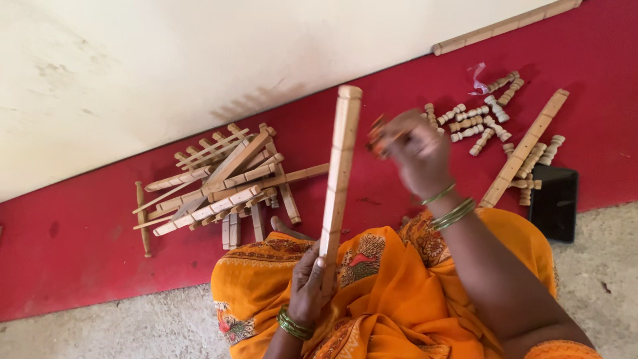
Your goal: The person sits on the floor holding a long grooved wooden bar and rubs a small brown abrasive piece along its surface, working over different sections. They set finished bars aside with a pile of similar wooden parts and pick up the next bar to sand.
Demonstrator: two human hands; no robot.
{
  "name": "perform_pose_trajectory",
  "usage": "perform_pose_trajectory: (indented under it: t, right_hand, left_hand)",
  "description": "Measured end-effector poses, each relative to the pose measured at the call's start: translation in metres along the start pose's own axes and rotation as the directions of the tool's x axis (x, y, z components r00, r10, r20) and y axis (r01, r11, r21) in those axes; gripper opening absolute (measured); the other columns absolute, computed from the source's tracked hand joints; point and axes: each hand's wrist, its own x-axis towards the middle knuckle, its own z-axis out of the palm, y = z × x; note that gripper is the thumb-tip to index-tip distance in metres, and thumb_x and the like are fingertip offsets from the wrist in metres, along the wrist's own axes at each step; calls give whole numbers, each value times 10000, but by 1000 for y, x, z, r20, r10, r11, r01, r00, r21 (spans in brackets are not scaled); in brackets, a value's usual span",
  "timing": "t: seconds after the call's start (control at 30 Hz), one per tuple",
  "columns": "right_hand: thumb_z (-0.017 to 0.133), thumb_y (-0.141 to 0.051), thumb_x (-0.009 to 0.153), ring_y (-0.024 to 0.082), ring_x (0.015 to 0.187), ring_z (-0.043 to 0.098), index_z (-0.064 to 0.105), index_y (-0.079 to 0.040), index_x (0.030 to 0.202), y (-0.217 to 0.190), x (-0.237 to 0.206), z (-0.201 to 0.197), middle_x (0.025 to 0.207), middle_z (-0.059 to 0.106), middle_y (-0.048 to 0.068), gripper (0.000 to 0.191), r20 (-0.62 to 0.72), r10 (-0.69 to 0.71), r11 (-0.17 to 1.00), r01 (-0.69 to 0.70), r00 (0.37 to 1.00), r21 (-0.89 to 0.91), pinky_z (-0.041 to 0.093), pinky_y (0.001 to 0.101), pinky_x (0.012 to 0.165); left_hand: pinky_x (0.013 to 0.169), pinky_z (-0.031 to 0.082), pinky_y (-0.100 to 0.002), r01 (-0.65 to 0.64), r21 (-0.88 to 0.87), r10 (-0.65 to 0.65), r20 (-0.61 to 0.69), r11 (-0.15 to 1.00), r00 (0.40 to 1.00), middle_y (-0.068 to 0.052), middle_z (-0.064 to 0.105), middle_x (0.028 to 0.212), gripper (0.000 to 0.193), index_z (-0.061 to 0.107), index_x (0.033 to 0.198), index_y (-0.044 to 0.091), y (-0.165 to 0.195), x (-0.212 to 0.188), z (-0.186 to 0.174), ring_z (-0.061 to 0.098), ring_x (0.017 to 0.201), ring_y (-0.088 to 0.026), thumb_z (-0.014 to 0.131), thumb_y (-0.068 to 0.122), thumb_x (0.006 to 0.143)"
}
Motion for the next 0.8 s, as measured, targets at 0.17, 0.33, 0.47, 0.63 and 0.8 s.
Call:
perform_pose_trajectory:
  t: [0.17,0.33,0.47,0.63,0.8]
  right_hand:
    - [710,-163,1037,153,994,715,683,-79,1104,-8,6,-15,1037,710,61,111,26,81,815,-81,996,574,635,325,903]
    - [654,-239,975,136,859,754,667,-118,1086,-6,-10,19,1005,738,37,165,200,95,932,-158,975,326,689,318,721]
    - [671,-170,947,104,785,669,732,-113,973,-1,-39,55,928,719,-6,87,390,-240,934,322,889,-158,619,240,697]
    - [698,-32,914,152,943,627,717,-75,1009,-11,-92,89,987,674,27,106,690,-390,812,581,610,-54,599,246,826]
    - [731,-68,914,153,818,609,760,-59,1083,-9,-80,80,867,649,24,173,741,-390,685,710,547,-163,582,272,697]
  left_hand:
    - [384,486,-208,-173,293,166,49,940,985,18,610,613,540,400,1515,129,13,13,-2,570,459,-48,518,293,1015]
    - [404,404,-197,-89,402,165,-159,911,973,40,556,667,445,562,1375,21,12,20,-4,467,502,-32,589,263,1002]
    - [346,342,-183,138,244,-49,-339,960,940,29,523,565,521,709,1155,34,9,19,-3,420,409,-39,406,442,1041]
    - [431,443,-252,117,-152,-166,-366,981,916,-1,598,664,299,624,1041,76,4,26,-12,528,507,-90,479,338,1027]
    - [319,323,-201,68,89,-40,-287,994,957,41,551,550,311,702,968,130,-2,21,-30,416,381,-40,518,377,1016]
